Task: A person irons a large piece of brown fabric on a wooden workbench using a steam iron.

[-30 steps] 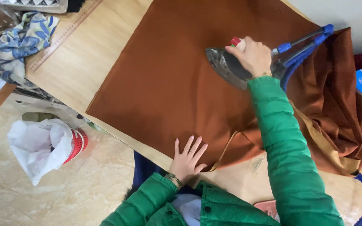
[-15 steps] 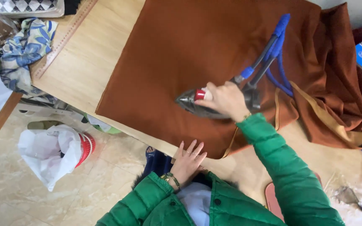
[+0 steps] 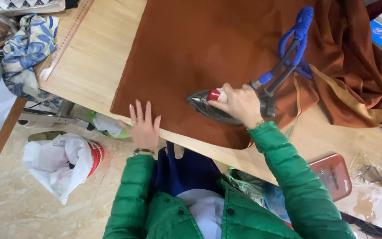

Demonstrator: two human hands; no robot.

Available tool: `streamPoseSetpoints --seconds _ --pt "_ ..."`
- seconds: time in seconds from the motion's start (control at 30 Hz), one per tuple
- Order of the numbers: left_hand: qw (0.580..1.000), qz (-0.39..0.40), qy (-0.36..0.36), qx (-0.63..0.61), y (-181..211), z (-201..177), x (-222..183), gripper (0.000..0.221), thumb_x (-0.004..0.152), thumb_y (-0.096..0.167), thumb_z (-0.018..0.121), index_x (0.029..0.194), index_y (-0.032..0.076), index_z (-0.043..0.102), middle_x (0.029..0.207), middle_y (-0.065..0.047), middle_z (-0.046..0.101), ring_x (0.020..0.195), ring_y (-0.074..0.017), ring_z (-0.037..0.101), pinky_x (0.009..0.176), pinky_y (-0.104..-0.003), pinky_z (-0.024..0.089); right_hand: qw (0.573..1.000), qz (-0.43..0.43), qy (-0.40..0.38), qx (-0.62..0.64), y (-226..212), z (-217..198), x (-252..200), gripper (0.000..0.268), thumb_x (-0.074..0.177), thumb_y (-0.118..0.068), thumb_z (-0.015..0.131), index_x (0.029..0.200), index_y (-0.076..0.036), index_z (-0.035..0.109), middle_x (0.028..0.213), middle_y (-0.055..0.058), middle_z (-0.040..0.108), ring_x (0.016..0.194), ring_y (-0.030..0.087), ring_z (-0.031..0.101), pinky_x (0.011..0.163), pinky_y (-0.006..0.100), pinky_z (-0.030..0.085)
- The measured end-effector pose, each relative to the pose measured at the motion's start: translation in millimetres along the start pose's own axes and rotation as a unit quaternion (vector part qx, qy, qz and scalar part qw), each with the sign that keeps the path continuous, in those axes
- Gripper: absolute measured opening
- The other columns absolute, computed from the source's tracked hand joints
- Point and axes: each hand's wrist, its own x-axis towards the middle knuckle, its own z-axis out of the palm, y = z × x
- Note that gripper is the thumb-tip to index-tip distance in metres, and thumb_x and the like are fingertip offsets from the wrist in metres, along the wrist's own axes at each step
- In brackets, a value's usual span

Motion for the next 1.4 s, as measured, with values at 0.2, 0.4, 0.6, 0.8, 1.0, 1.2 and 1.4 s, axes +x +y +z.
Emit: streamPoseSetpoints --seconds 0.2,0.4,0.6,0.8,1.0,1.2,1.4 --pt "1.0 -0.01 -0.006 -0.013 -28 -6 -5 0.059 0.106 0.064 0.045 0.155 0.033 0.052 0.169 0.0 0.038 0.156 -0.025 0.03 0.114 -0.072 0.005 0.999 0.038 0.0 -0.035 8 11 10 0.063 0.086 -0.082 0.063 0.086 -0.019 0.059 0.057 0.005 0.068 0.059 0.024 0.074 0.073 0.033 0.053" --pt "0.999 -0.036 -0.017 -0.005 -28 -8 -10 0.06 0.106 0.065 0.043 0.156 0.033 0.049 0.169 0.0 0.038 0.156 -0.0246 0.028 0.113 -0.075 0.003 0.994 0.102 -0.042 -0.026 18 10 42 0.069 0.089 -0.086 0.058 0.092 -0.017 0.061 0.064 0.011 0.071 0.067 0.033 0.075 0.072 0.039 0.054" --pt "0.997 -0.075 -0.008 0.006 -30 -9 -14 0.051 0.11 0.056 0.043 0.155 0.033 0.051 0.168 0.002 0.039 0.155 -0.0286 0.031 0.111 -0.078 0.003 0.985 0.145 -0.096 0.015 40 23 87 0.075 0.092 -0.087 0.057 0.097 -0.013 0.062 0.077 0.02 0.075 0.081 0.043 0.076 0.073 0.049 0.055" --pt "0.992 -0.116 -0.017 -0.046 -24 -25 -8 0.046 0.108 0.042 0.058 0.151 0.027 0.059 0.164 -0.005 0.045 0.153 -0.0434 0.033 0.109 -0.084 0.004 0.983 0.173 -0.069 -0.012 63 61 118 0.077 0.095 -0.089 0.058 0.089 -0.012 0.06 0.072 0.014 0.071 0.067 0.043 0.069 0.056 0.053 0.048" --pt "0.99 -0.12 -0.03 -0.06 -27 -23 -7 0.045 0.107 0.041 0.058 0.149 0.024 0.061 0.163 -0.007 0.046 0.152 -0.0444 0.031 0.108 -0.086 0.005 0.979 0.154 -0.123 0.059 26 18 90 0.071 0.093 -0.084 0.06 0.098 -0.014 0.066 0.081 0.016 0.073 0.074 0.042 0.07 0.06 0.054 0.05" --pt "0.996 -0.086 0.011 -0.008 -41 -12 -11 0.043 0.108 0.051 0.052 0.143 0.03 0.064 0.162 -0.002 0.05 0.153 -0.0397 0.031 0.107 -0.081 0.008 0.992 0.053 -0.115 0.03 -39 -21 9 0.06 0.093 -0.075 0.06 0.09 -0.015 0.062 0.066 0.017 0.071 0.075 0.036 0.077 0.071 0.044 0.058" --pt "0.997 -0.056 0.046 0.002 -49 -13 -5 0.036 0.109 0.048 0.055 0.133 0.028 0.071 0.152 -0.003 0.06 0.152 -0.0384 0.036 0.109 -0.079 0.009 0.996 0.032 -0.075 0.042 -74 -29 -51 0.058 0.085 -0.076 0.064 0.084 -0.019 0.059 0.056 0.007 0.068 0.062 0.026 0.074 0.07 0.034 0.055"
